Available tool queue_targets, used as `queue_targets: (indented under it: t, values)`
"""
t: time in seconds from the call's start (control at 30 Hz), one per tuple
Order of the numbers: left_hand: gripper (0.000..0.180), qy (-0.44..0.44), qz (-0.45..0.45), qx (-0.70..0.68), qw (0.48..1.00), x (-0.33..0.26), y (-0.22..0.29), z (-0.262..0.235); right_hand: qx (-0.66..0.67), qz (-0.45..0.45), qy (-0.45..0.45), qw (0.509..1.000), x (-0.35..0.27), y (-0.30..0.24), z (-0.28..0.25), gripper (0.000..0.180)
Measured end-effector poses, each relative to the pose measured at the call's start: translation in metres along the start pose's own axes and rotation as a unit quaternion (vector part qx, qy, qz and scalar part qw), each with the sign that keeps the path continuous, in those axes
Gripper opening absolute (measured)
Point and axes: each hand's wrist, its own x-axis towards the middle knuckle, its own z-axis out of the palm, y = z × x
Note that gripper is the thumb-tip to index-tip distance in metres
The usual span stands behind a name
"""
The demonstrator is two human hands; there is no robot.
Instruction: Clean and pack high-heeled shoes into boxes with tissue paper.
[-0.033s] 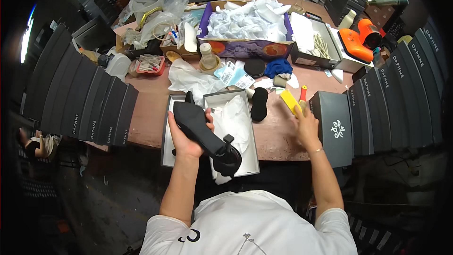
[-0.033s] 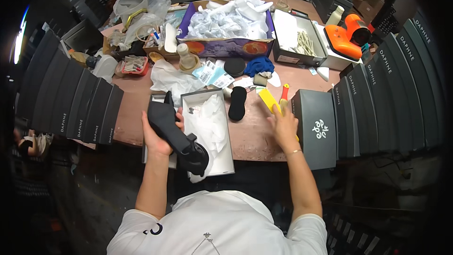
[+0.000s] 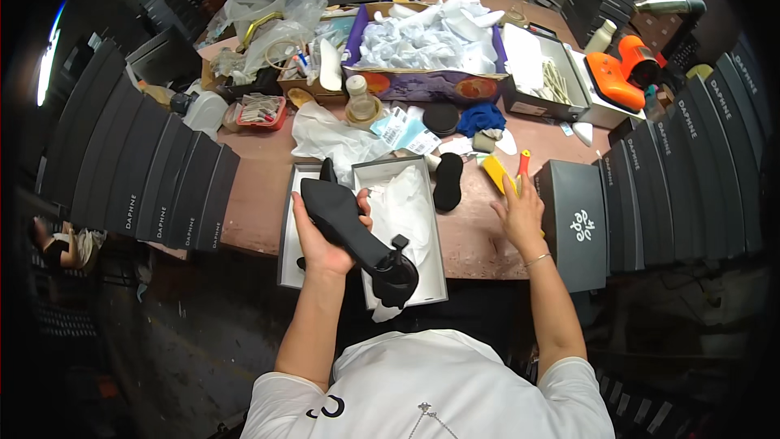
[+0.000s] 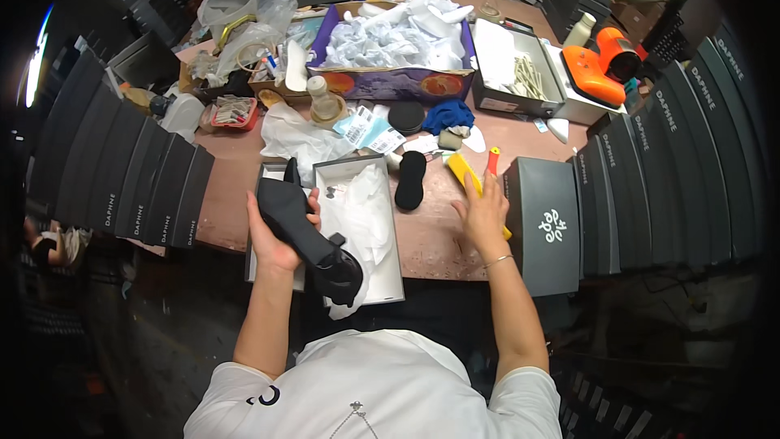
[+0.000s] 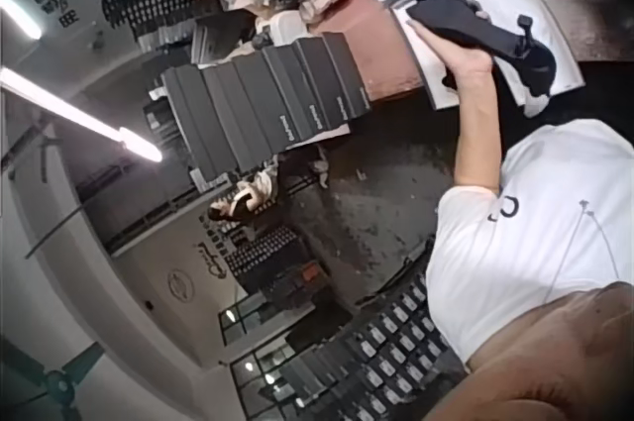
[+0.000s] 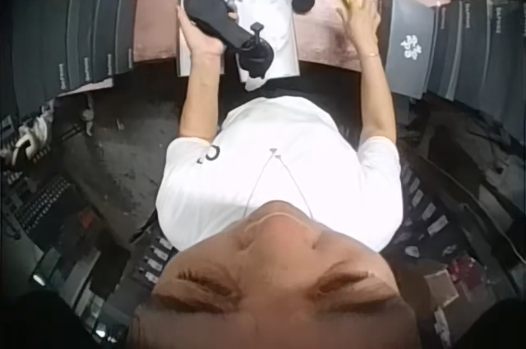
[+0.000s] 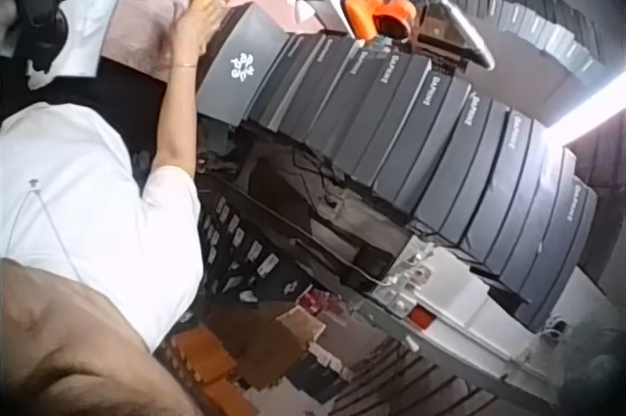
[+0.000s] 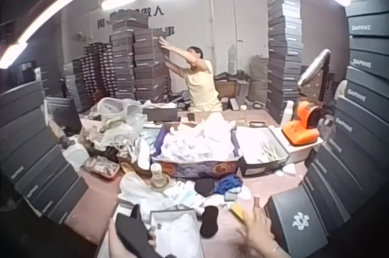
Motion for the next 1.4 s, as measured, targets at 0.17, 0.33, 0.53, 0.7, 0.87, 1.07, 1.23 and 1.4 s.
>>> queue_targets:
  t: [0.17,0.33,0.53,0.7,0.87,1.07,1.23,1.4]
  values:
    - [0.070,0.089,0.132,0.077,0.984,-0.003,-0.001,0.009,0.299,0.082,-0.107,0.945,0.050,-0.083,0.056,0.069]
    - [0.065,0.138,0.220,0.090,0.961,-0.002,0.005,0.026,0.362,0.090,-0.054,0.926,0.029,-0.068,0.090,0.053]
    - [0.062,0.068,0.197,0.028,0.978,0.002,0.000,0.005,0.484,-0.196,0.047,0.851,0.010,-0.127,-0.125,0.048]
    - [0.071,-0.101,0.131,0.022,0.986,0.000,-0.003,0.004,0.366,-0.378,0.023,0.850,-0.006,-0.110,-0.125,0.049]
    - [0.074,-0.168,0.038,-0.032,0.985,-0.002,0.008,-0.005,0.499,-0.134,-0.026,0.856,-0.008,-0.103,-0.124,0.061]
    - [0.070,-0.029,0.114,0.060,0.991,-0.008,0.021,0.010,0.428,-0.234,-0.188,0.853,-0.047,-0.113,-0.116,0.058]
    - [0.062,0.101,0.171,0.105,0.974,0.008,0.004,0.002,0.425,-0.220,0.024,0.878,-0.007,-0.129,-0.160,0.057]
    - [0.058,0.058,0.193,0.147,0.968,0.002,-0.011,0.011,0.257,-0.320,-0.008,0.912,0.021,-0.167,-0.132,0.045]
